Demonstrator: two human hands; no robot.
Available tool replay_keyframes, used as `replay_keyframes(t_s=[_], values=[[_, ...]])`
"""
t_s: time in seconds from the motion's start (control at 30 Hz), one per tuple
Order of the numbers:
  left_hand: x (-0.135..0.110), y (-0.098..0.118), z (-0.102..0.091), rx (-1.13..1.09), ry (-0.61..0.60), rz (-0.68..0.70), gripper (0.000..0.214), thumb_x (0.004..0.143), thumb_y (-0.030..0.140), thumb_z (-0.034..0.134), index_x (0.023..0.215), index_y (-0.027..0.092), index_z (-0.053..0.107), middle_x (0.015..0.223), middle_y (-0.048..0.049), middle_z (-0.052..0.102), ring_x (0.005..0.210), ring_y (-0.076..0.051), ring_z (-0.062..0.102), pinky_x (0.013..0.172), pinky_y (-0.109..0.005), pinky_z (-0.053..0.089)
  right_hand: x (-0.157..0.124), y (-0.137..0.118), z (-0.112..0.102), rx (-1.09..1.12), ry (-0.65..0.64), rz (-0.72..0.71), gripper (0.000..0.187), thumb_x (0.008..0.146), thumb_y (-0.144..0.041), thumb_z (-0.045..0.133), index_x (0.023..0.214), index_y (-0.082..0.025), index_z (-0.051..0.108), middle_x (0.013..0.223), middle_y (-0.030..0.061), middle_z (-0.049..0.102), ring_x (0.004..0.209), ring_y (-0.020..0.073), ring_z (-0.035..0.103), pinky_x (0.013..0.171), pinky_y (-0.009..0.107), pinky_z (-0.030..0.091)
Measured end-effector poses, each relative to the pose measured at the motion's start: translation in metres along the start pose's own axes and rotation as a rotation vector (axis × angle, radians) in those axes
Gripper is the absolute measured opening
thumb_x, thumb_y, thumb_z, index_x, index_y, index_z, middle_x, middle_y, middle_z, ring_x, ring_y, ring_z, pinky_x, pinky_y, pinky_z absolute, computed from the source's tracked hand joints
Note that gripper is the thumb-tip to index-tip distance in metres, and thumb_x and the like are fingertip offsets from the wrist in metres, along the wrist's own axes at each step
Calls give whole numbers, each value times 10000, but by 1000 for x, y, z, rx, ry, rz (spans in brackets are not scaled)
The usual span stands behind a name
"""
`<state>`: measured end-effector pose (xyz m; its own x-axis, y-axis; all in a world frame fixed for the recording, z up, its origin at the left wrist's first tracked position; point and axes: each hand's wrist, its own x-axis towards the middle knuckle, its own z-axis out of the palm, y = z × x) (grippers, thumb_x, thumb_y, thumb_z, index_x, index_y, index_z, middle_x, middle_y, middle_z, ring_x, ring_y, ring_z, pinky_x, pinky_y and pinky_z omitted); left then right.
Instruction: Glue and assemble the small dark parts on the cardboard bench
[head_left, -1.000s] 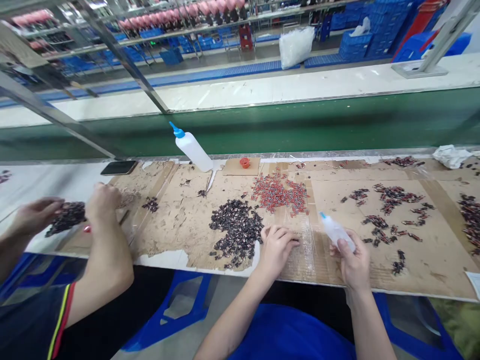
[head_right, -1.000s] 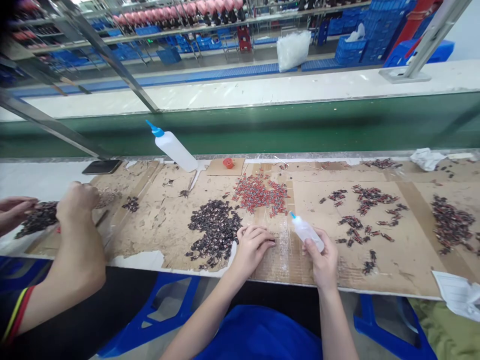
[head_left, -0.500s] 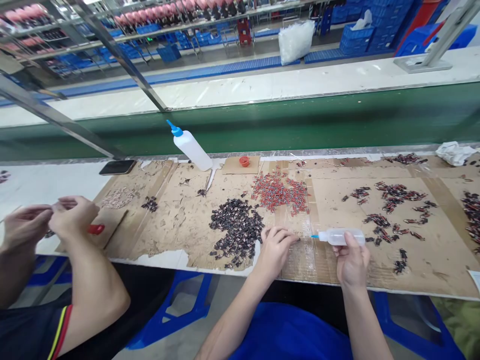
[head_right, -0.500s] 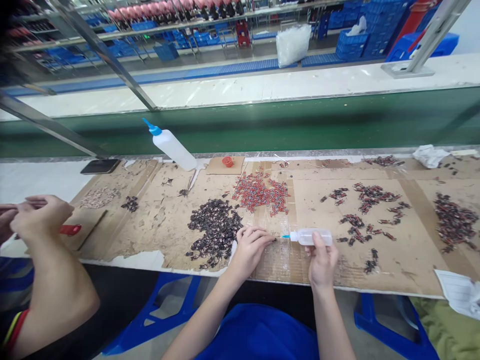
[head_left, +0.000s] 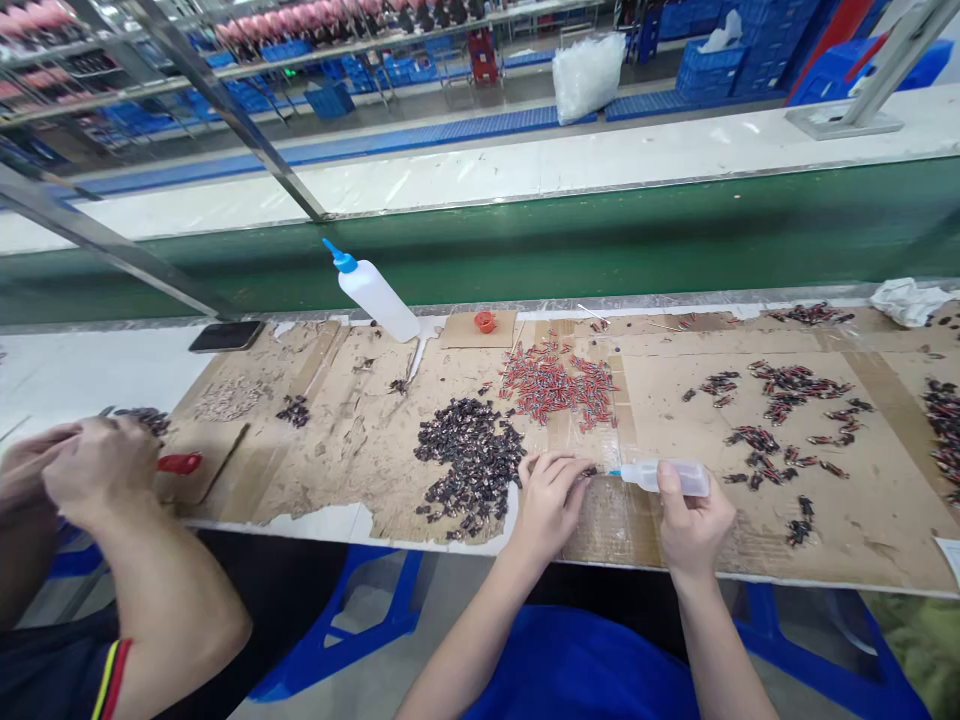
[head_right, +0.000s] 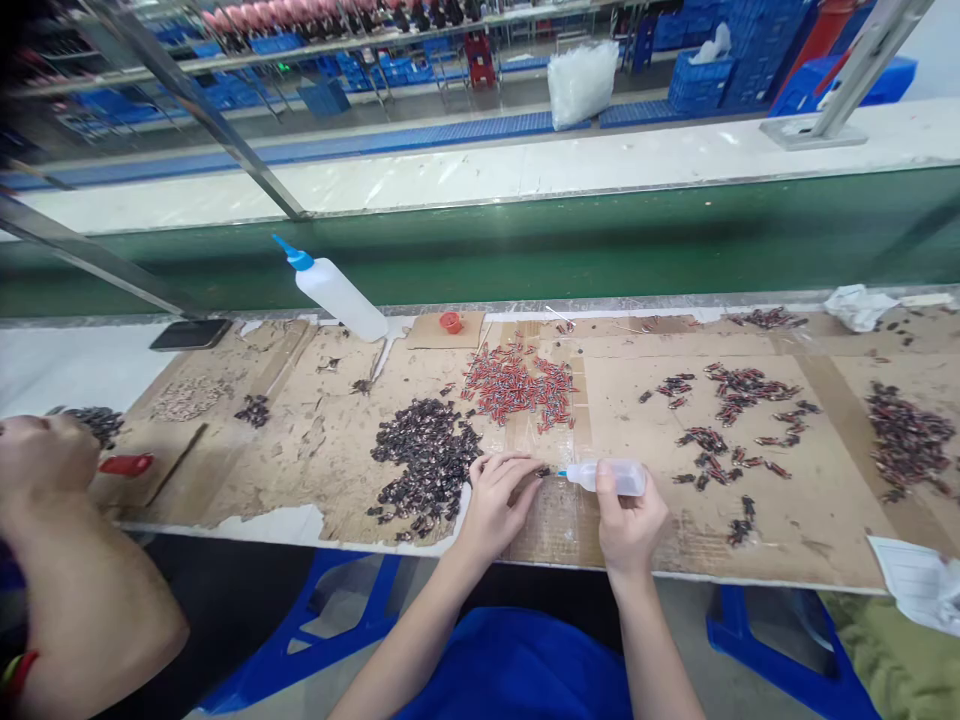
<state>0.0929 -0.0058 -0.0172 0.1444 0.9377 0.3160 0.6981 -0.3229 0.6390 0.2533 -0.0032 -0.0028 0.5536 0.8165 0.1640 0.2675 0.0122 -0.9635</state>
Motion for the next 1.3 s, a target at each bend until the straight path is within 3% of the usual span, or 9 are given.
replay_keyframes(t_s=[0.5,1.03,1.3], values=[[0,-1,2,-37,62,-47,182,828,128,650,970,241,667,918,3,763,947,-183,646,908,-383,332,0,0,7,-189,-114,-130,411,776,-573,600,643,-185,587,530,15,603,470,142,533,492,250,420],[2,1,0,-49,13,-120,216,828,121,646,997,254,650,911,9,767,958,-192,642,927,-405,315,2,-2,8,-157,-143,-135,391,771,-549,610,651,-177,609,551,19,621,498,148,550,504,250,437],[2,3,0,-52,17,-137,229,814,103,651,974,267,663,901,20,767,947,-188,636,934,-409,312,1,-3,7,-94,-79,-60,351,742,-500,640,618,-174,599,534,2,596,494,139,534,499,251,427]])
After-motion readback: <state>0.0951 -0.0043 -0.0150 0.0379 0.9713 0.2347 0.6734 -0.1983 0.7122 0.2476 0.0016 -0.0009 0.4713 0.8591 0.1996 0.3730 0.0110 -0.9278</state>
